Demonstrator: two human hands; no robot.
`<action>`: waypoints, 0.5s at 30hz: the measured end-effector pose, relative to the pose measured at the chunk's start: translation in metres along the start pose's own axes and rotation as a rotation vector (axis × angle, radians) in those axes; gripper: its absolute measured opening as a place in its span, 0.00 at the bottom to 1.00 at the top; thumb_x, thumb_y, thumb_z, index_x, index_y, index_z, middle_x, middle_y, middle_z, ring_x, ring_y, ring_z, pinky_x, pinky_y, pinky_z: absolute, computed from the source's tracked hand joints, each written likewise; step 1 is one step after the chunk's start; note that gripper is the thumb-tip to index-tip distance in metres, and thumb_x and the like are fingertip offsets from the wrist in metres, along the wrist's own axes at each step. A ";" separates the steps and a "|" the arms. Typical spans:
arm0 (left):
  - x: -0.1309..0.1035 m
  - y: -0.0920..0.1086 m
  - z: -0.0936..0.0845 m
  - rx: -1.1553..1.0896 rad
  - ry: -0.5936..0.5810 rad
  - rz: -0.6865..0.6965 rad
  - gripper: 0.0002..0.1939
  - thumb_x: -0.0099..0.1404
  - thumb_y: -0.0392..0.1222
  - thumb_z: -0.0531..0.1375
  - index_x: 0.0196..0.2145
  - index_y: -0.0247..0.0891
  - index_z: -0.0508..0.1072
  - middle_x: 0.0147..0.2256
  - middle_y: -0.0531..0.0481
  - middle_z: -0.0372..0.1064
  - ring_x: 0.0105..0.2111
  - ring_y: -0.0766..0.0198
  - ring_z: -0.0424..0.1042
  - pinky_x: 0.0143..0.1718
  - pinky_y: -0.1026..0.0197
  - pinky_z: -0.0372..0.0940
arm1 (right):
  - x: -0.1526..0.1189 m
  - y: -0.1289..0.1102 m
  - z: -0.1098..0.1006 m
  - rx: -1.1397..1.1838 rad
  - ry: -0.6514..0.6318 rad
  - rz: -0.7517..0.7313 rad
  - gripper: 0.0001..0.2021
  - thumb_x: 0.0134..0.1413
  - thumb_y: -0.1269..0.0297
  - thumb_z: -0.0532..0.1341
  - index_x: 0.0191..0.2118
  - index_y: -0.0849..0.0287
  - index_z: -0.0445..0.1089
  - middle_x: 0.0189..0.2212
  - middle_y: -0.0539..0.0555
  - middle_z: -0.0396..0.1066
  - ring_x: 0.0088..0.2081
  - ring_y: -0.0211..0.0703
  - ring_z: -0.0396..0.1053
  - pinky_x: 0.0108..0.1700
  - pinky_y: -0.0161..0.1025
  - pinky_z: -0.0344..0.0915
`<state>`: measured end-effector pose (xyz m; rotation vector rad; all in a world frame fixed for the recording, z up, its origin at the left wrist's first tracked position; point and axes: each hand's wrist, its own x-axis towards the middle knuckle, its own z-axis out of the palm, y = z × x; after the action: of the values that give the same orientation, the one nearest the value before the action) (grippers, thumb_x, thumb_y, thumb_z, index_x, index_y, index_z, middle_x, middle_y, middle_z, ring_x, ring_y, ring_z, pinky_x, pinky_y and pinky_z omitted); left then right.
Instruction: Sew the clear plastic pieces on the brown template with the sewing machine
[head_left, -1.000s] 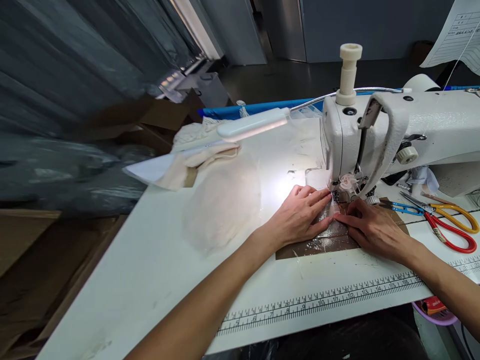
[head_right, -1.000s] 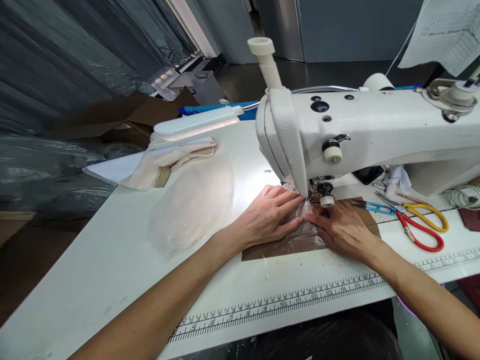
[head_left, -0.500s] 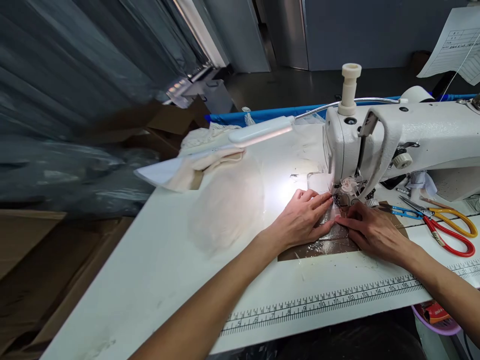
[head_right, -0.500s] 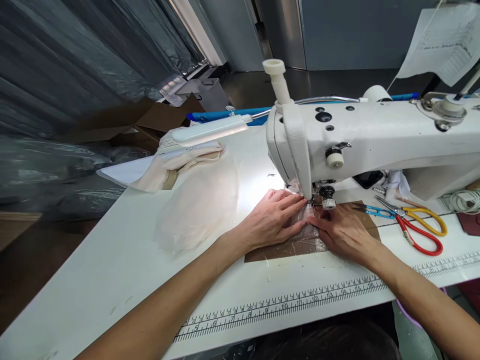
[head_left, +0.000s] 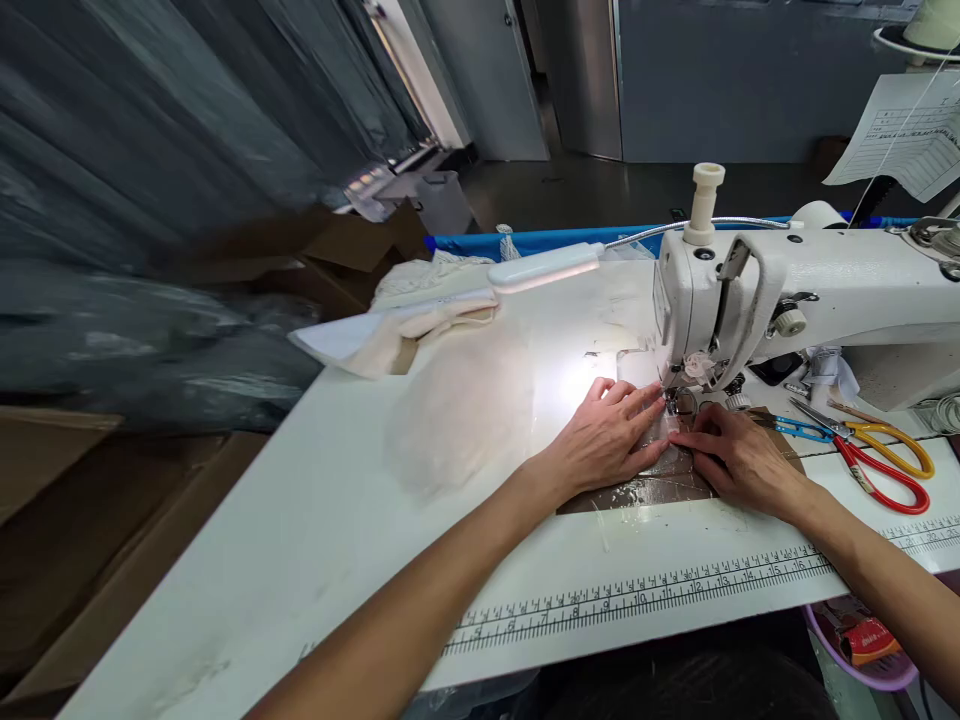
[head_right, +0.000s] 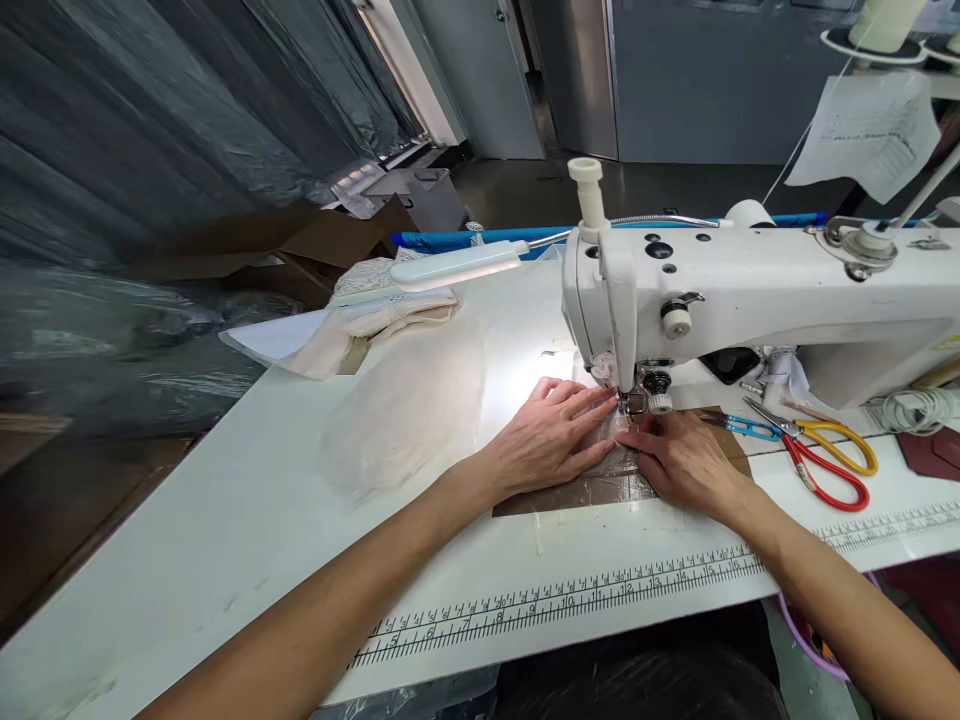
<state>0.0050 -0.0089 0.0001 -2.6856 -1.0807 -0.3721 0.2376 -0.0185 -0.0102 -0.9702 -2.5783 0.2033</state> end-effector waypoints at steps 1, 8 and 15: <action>-0.001 -0.001 -0.001 0.004 0.022 -0.002 0.25 0.74 0.53 0.46 0.54 0.32 0.68 0.53 0.37 0.69 0.44 0.50 0.68 0.43 0.48 0.61 | 0.000 0.000 0.000 -0.004 0.000 0.006 0.17 0.65 0.66 0.52 0.53 0.52 0.73 0.39 0.58 0.69 0.38 0.45 0.68 0.41 0.44 0.69; -0.002 -0.008 -0.007 -0.099 0.316 0.163 0.09 0.71 0.37 0.52 0.37 0.36 0.72 0.38 0.47 0.75 0.33 0.63 0.69 0.36 0.56 0.62 | 0.001 -0.002 0.000 -0.013 0.011 0.024 0.17 0.62 0.67 0.53 0.51 0.53 0.75 0.40 0.58 0.69 0.39 0.46 0.69 0.42 0.46 0.69; -0.002 0.003 -0.004 -0.209 0.219 0.298 0.12 0.68 0.37 0.52 0.30 0.35 0.73 0.33 0.46 0.74 0.29 0.63 0.68 0.32 0.58 0.64 | 0.001 -0.005 -0.002 0.013 0.010 0.053 0.17 0.63 0.69 0.53 0.51 0.54 0.75 0.40 0.58 0.69 0.39 0.45 0.69 0.43 0.44 0.68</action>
<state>0.0054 -0.0134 0.0026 -2.8428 -0.5980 -0.7355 0.2344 -0.0215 -0.0072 -1.0335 -2.5405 0.2283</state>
